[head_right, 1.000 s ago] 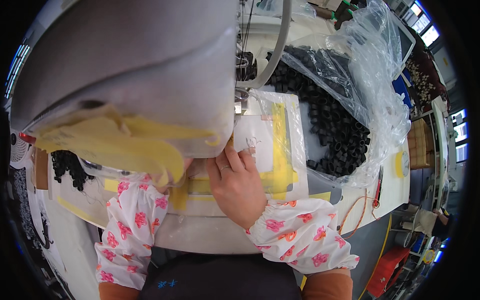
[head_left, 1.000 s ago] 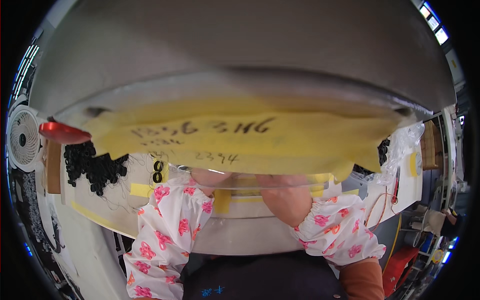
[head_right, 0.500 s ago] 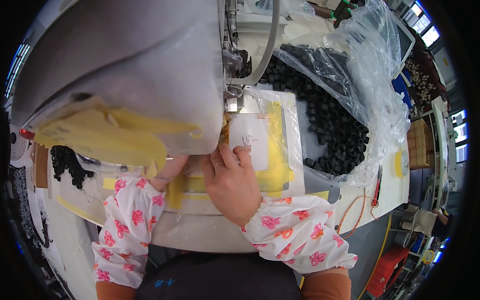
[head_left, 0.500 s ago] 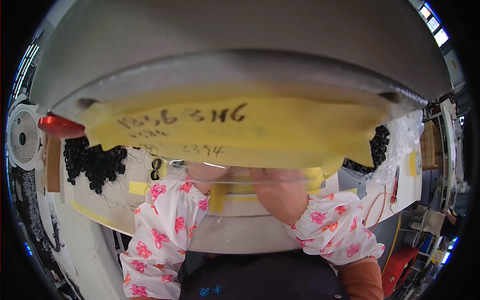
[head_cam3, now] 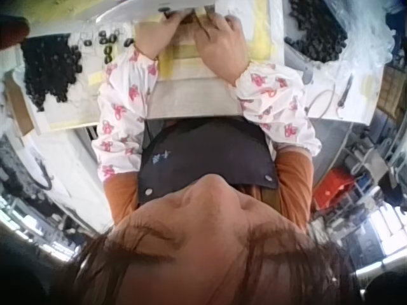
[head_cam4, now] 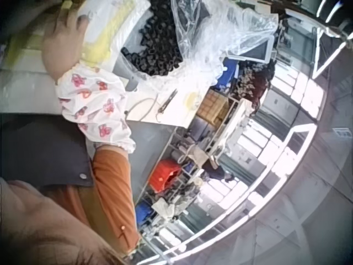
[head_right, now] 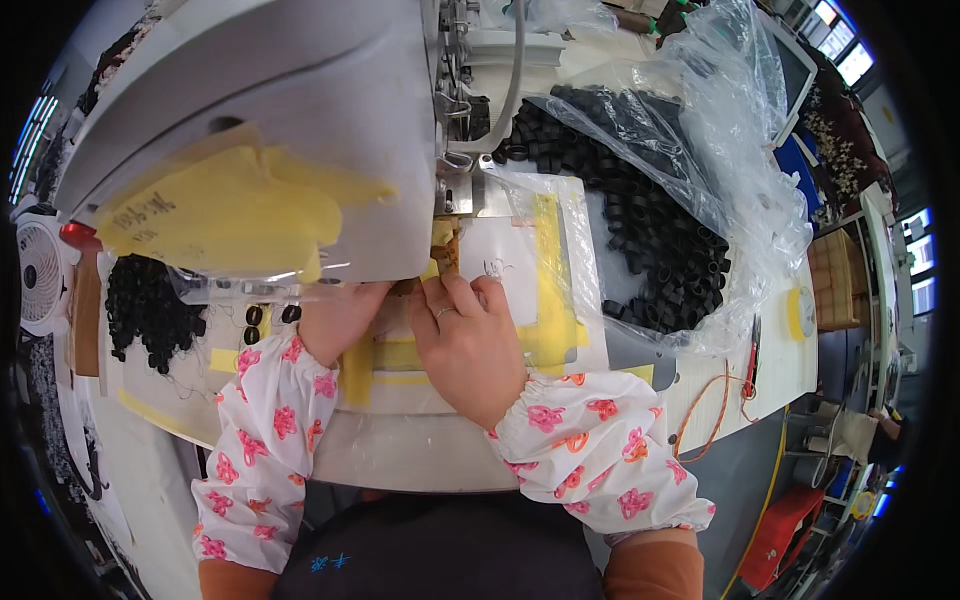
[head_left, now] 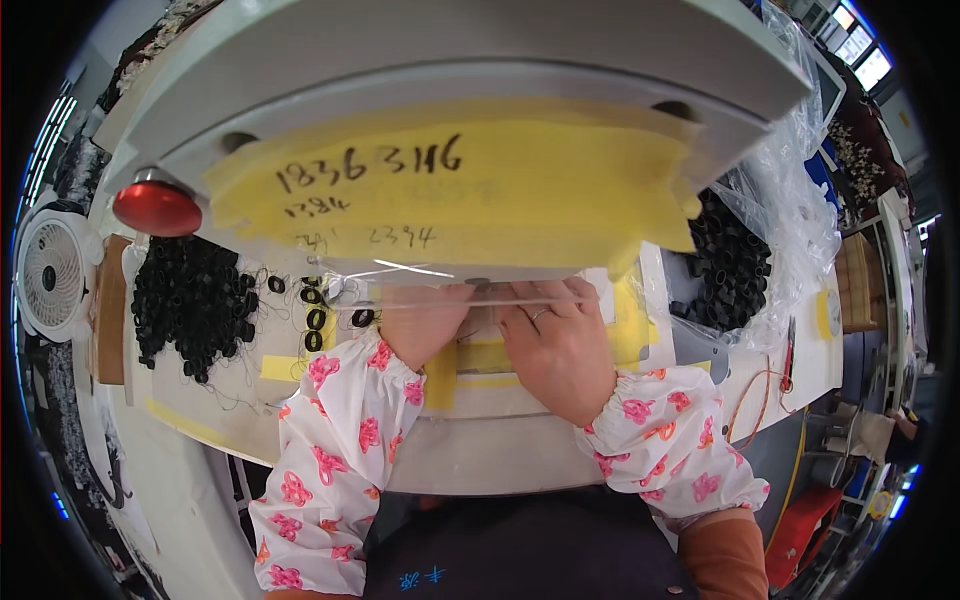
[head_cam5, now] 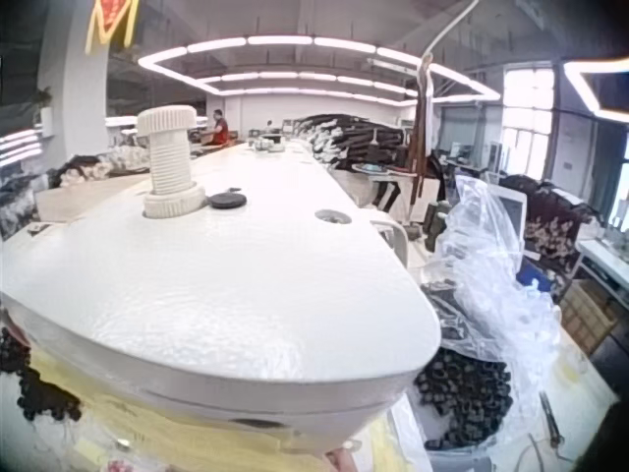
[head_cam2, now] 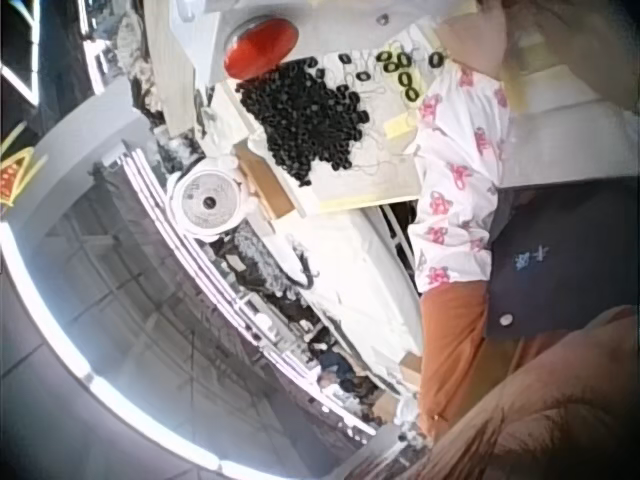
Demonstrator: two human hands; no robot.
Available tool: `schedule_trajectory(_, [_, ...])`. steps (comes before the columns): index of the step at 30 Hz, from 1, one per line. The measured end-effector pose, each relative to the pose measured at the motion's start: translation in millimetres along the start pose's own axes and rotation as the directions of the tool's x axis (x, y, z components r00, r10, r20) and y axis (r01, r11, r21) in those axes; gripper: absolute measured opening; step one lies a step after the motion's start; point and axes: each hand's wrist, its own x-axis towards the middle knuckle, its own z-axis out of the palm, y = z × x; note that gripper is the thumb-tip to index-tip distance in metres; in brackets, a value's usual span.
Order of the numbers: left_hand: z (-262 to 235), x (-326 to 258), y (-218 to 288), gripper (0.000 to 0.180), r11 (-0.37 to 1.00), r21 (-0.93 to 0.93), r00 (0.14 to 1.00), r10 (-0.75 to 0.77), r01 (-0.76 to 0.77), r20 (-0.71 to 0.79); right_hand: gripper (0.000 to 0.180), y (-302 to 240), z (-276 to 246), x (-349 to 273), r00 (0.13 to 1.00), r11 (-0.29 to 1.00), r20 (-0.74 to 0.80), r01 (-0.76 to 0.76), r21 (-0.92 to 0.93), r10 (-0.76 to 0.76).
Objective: The person attaches black plastic or leather components to a substrate using a specialized assembly machine.
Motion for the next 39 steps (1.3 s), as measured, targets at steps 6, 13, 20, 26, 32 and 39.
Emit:
schedule_trajectory(6, [-22,4,17,0.019,0.852,-0.46,0.926,-0.349,0.25,-0.145,0.024,13,-10,3,0.978,0.958,-0.171,-0.069,0.279,0.12])
schedule_trajectory(13, [-50,-22,66,0.008,0.854,-0.491,0.97,-0.233,0.173,-0.065,0.02,15,-13,21,0.747,0.324,0.534,-0.658,0.68,0.395])
schedule_trajectory(20, [-55,-9,46,0.008,0.778,-0.595,0.968,-0.25,0.201,0.001,0.014,1,-4,-3,0.774,0.199,0.423,-0.56,0.804,0.471])
schedule_trajectory(26, [-47,11,23,0.013,0.662,-0.737,0.989,-0.06,0.139,0.133,0.014,-35,-37,-26,0.946,0.555,0.216,-0.317,0.769,0.242])
schedule_trajectory(32, [-46,5,20,0.013,0.615,-0.708,0.938,-0.229,0.347,0.261,0.012,28,-28,16,0.775,0.228,0.583,-0.63,0.743,0.244])
schedule_trajectory(39, [-30,-5,13,0.018,0.56,-0.736,0.924,-0.271,0.38,0.27,0.013,30,-16,32,0.674,0.063,0.709,-0.732,0.678,0.205])
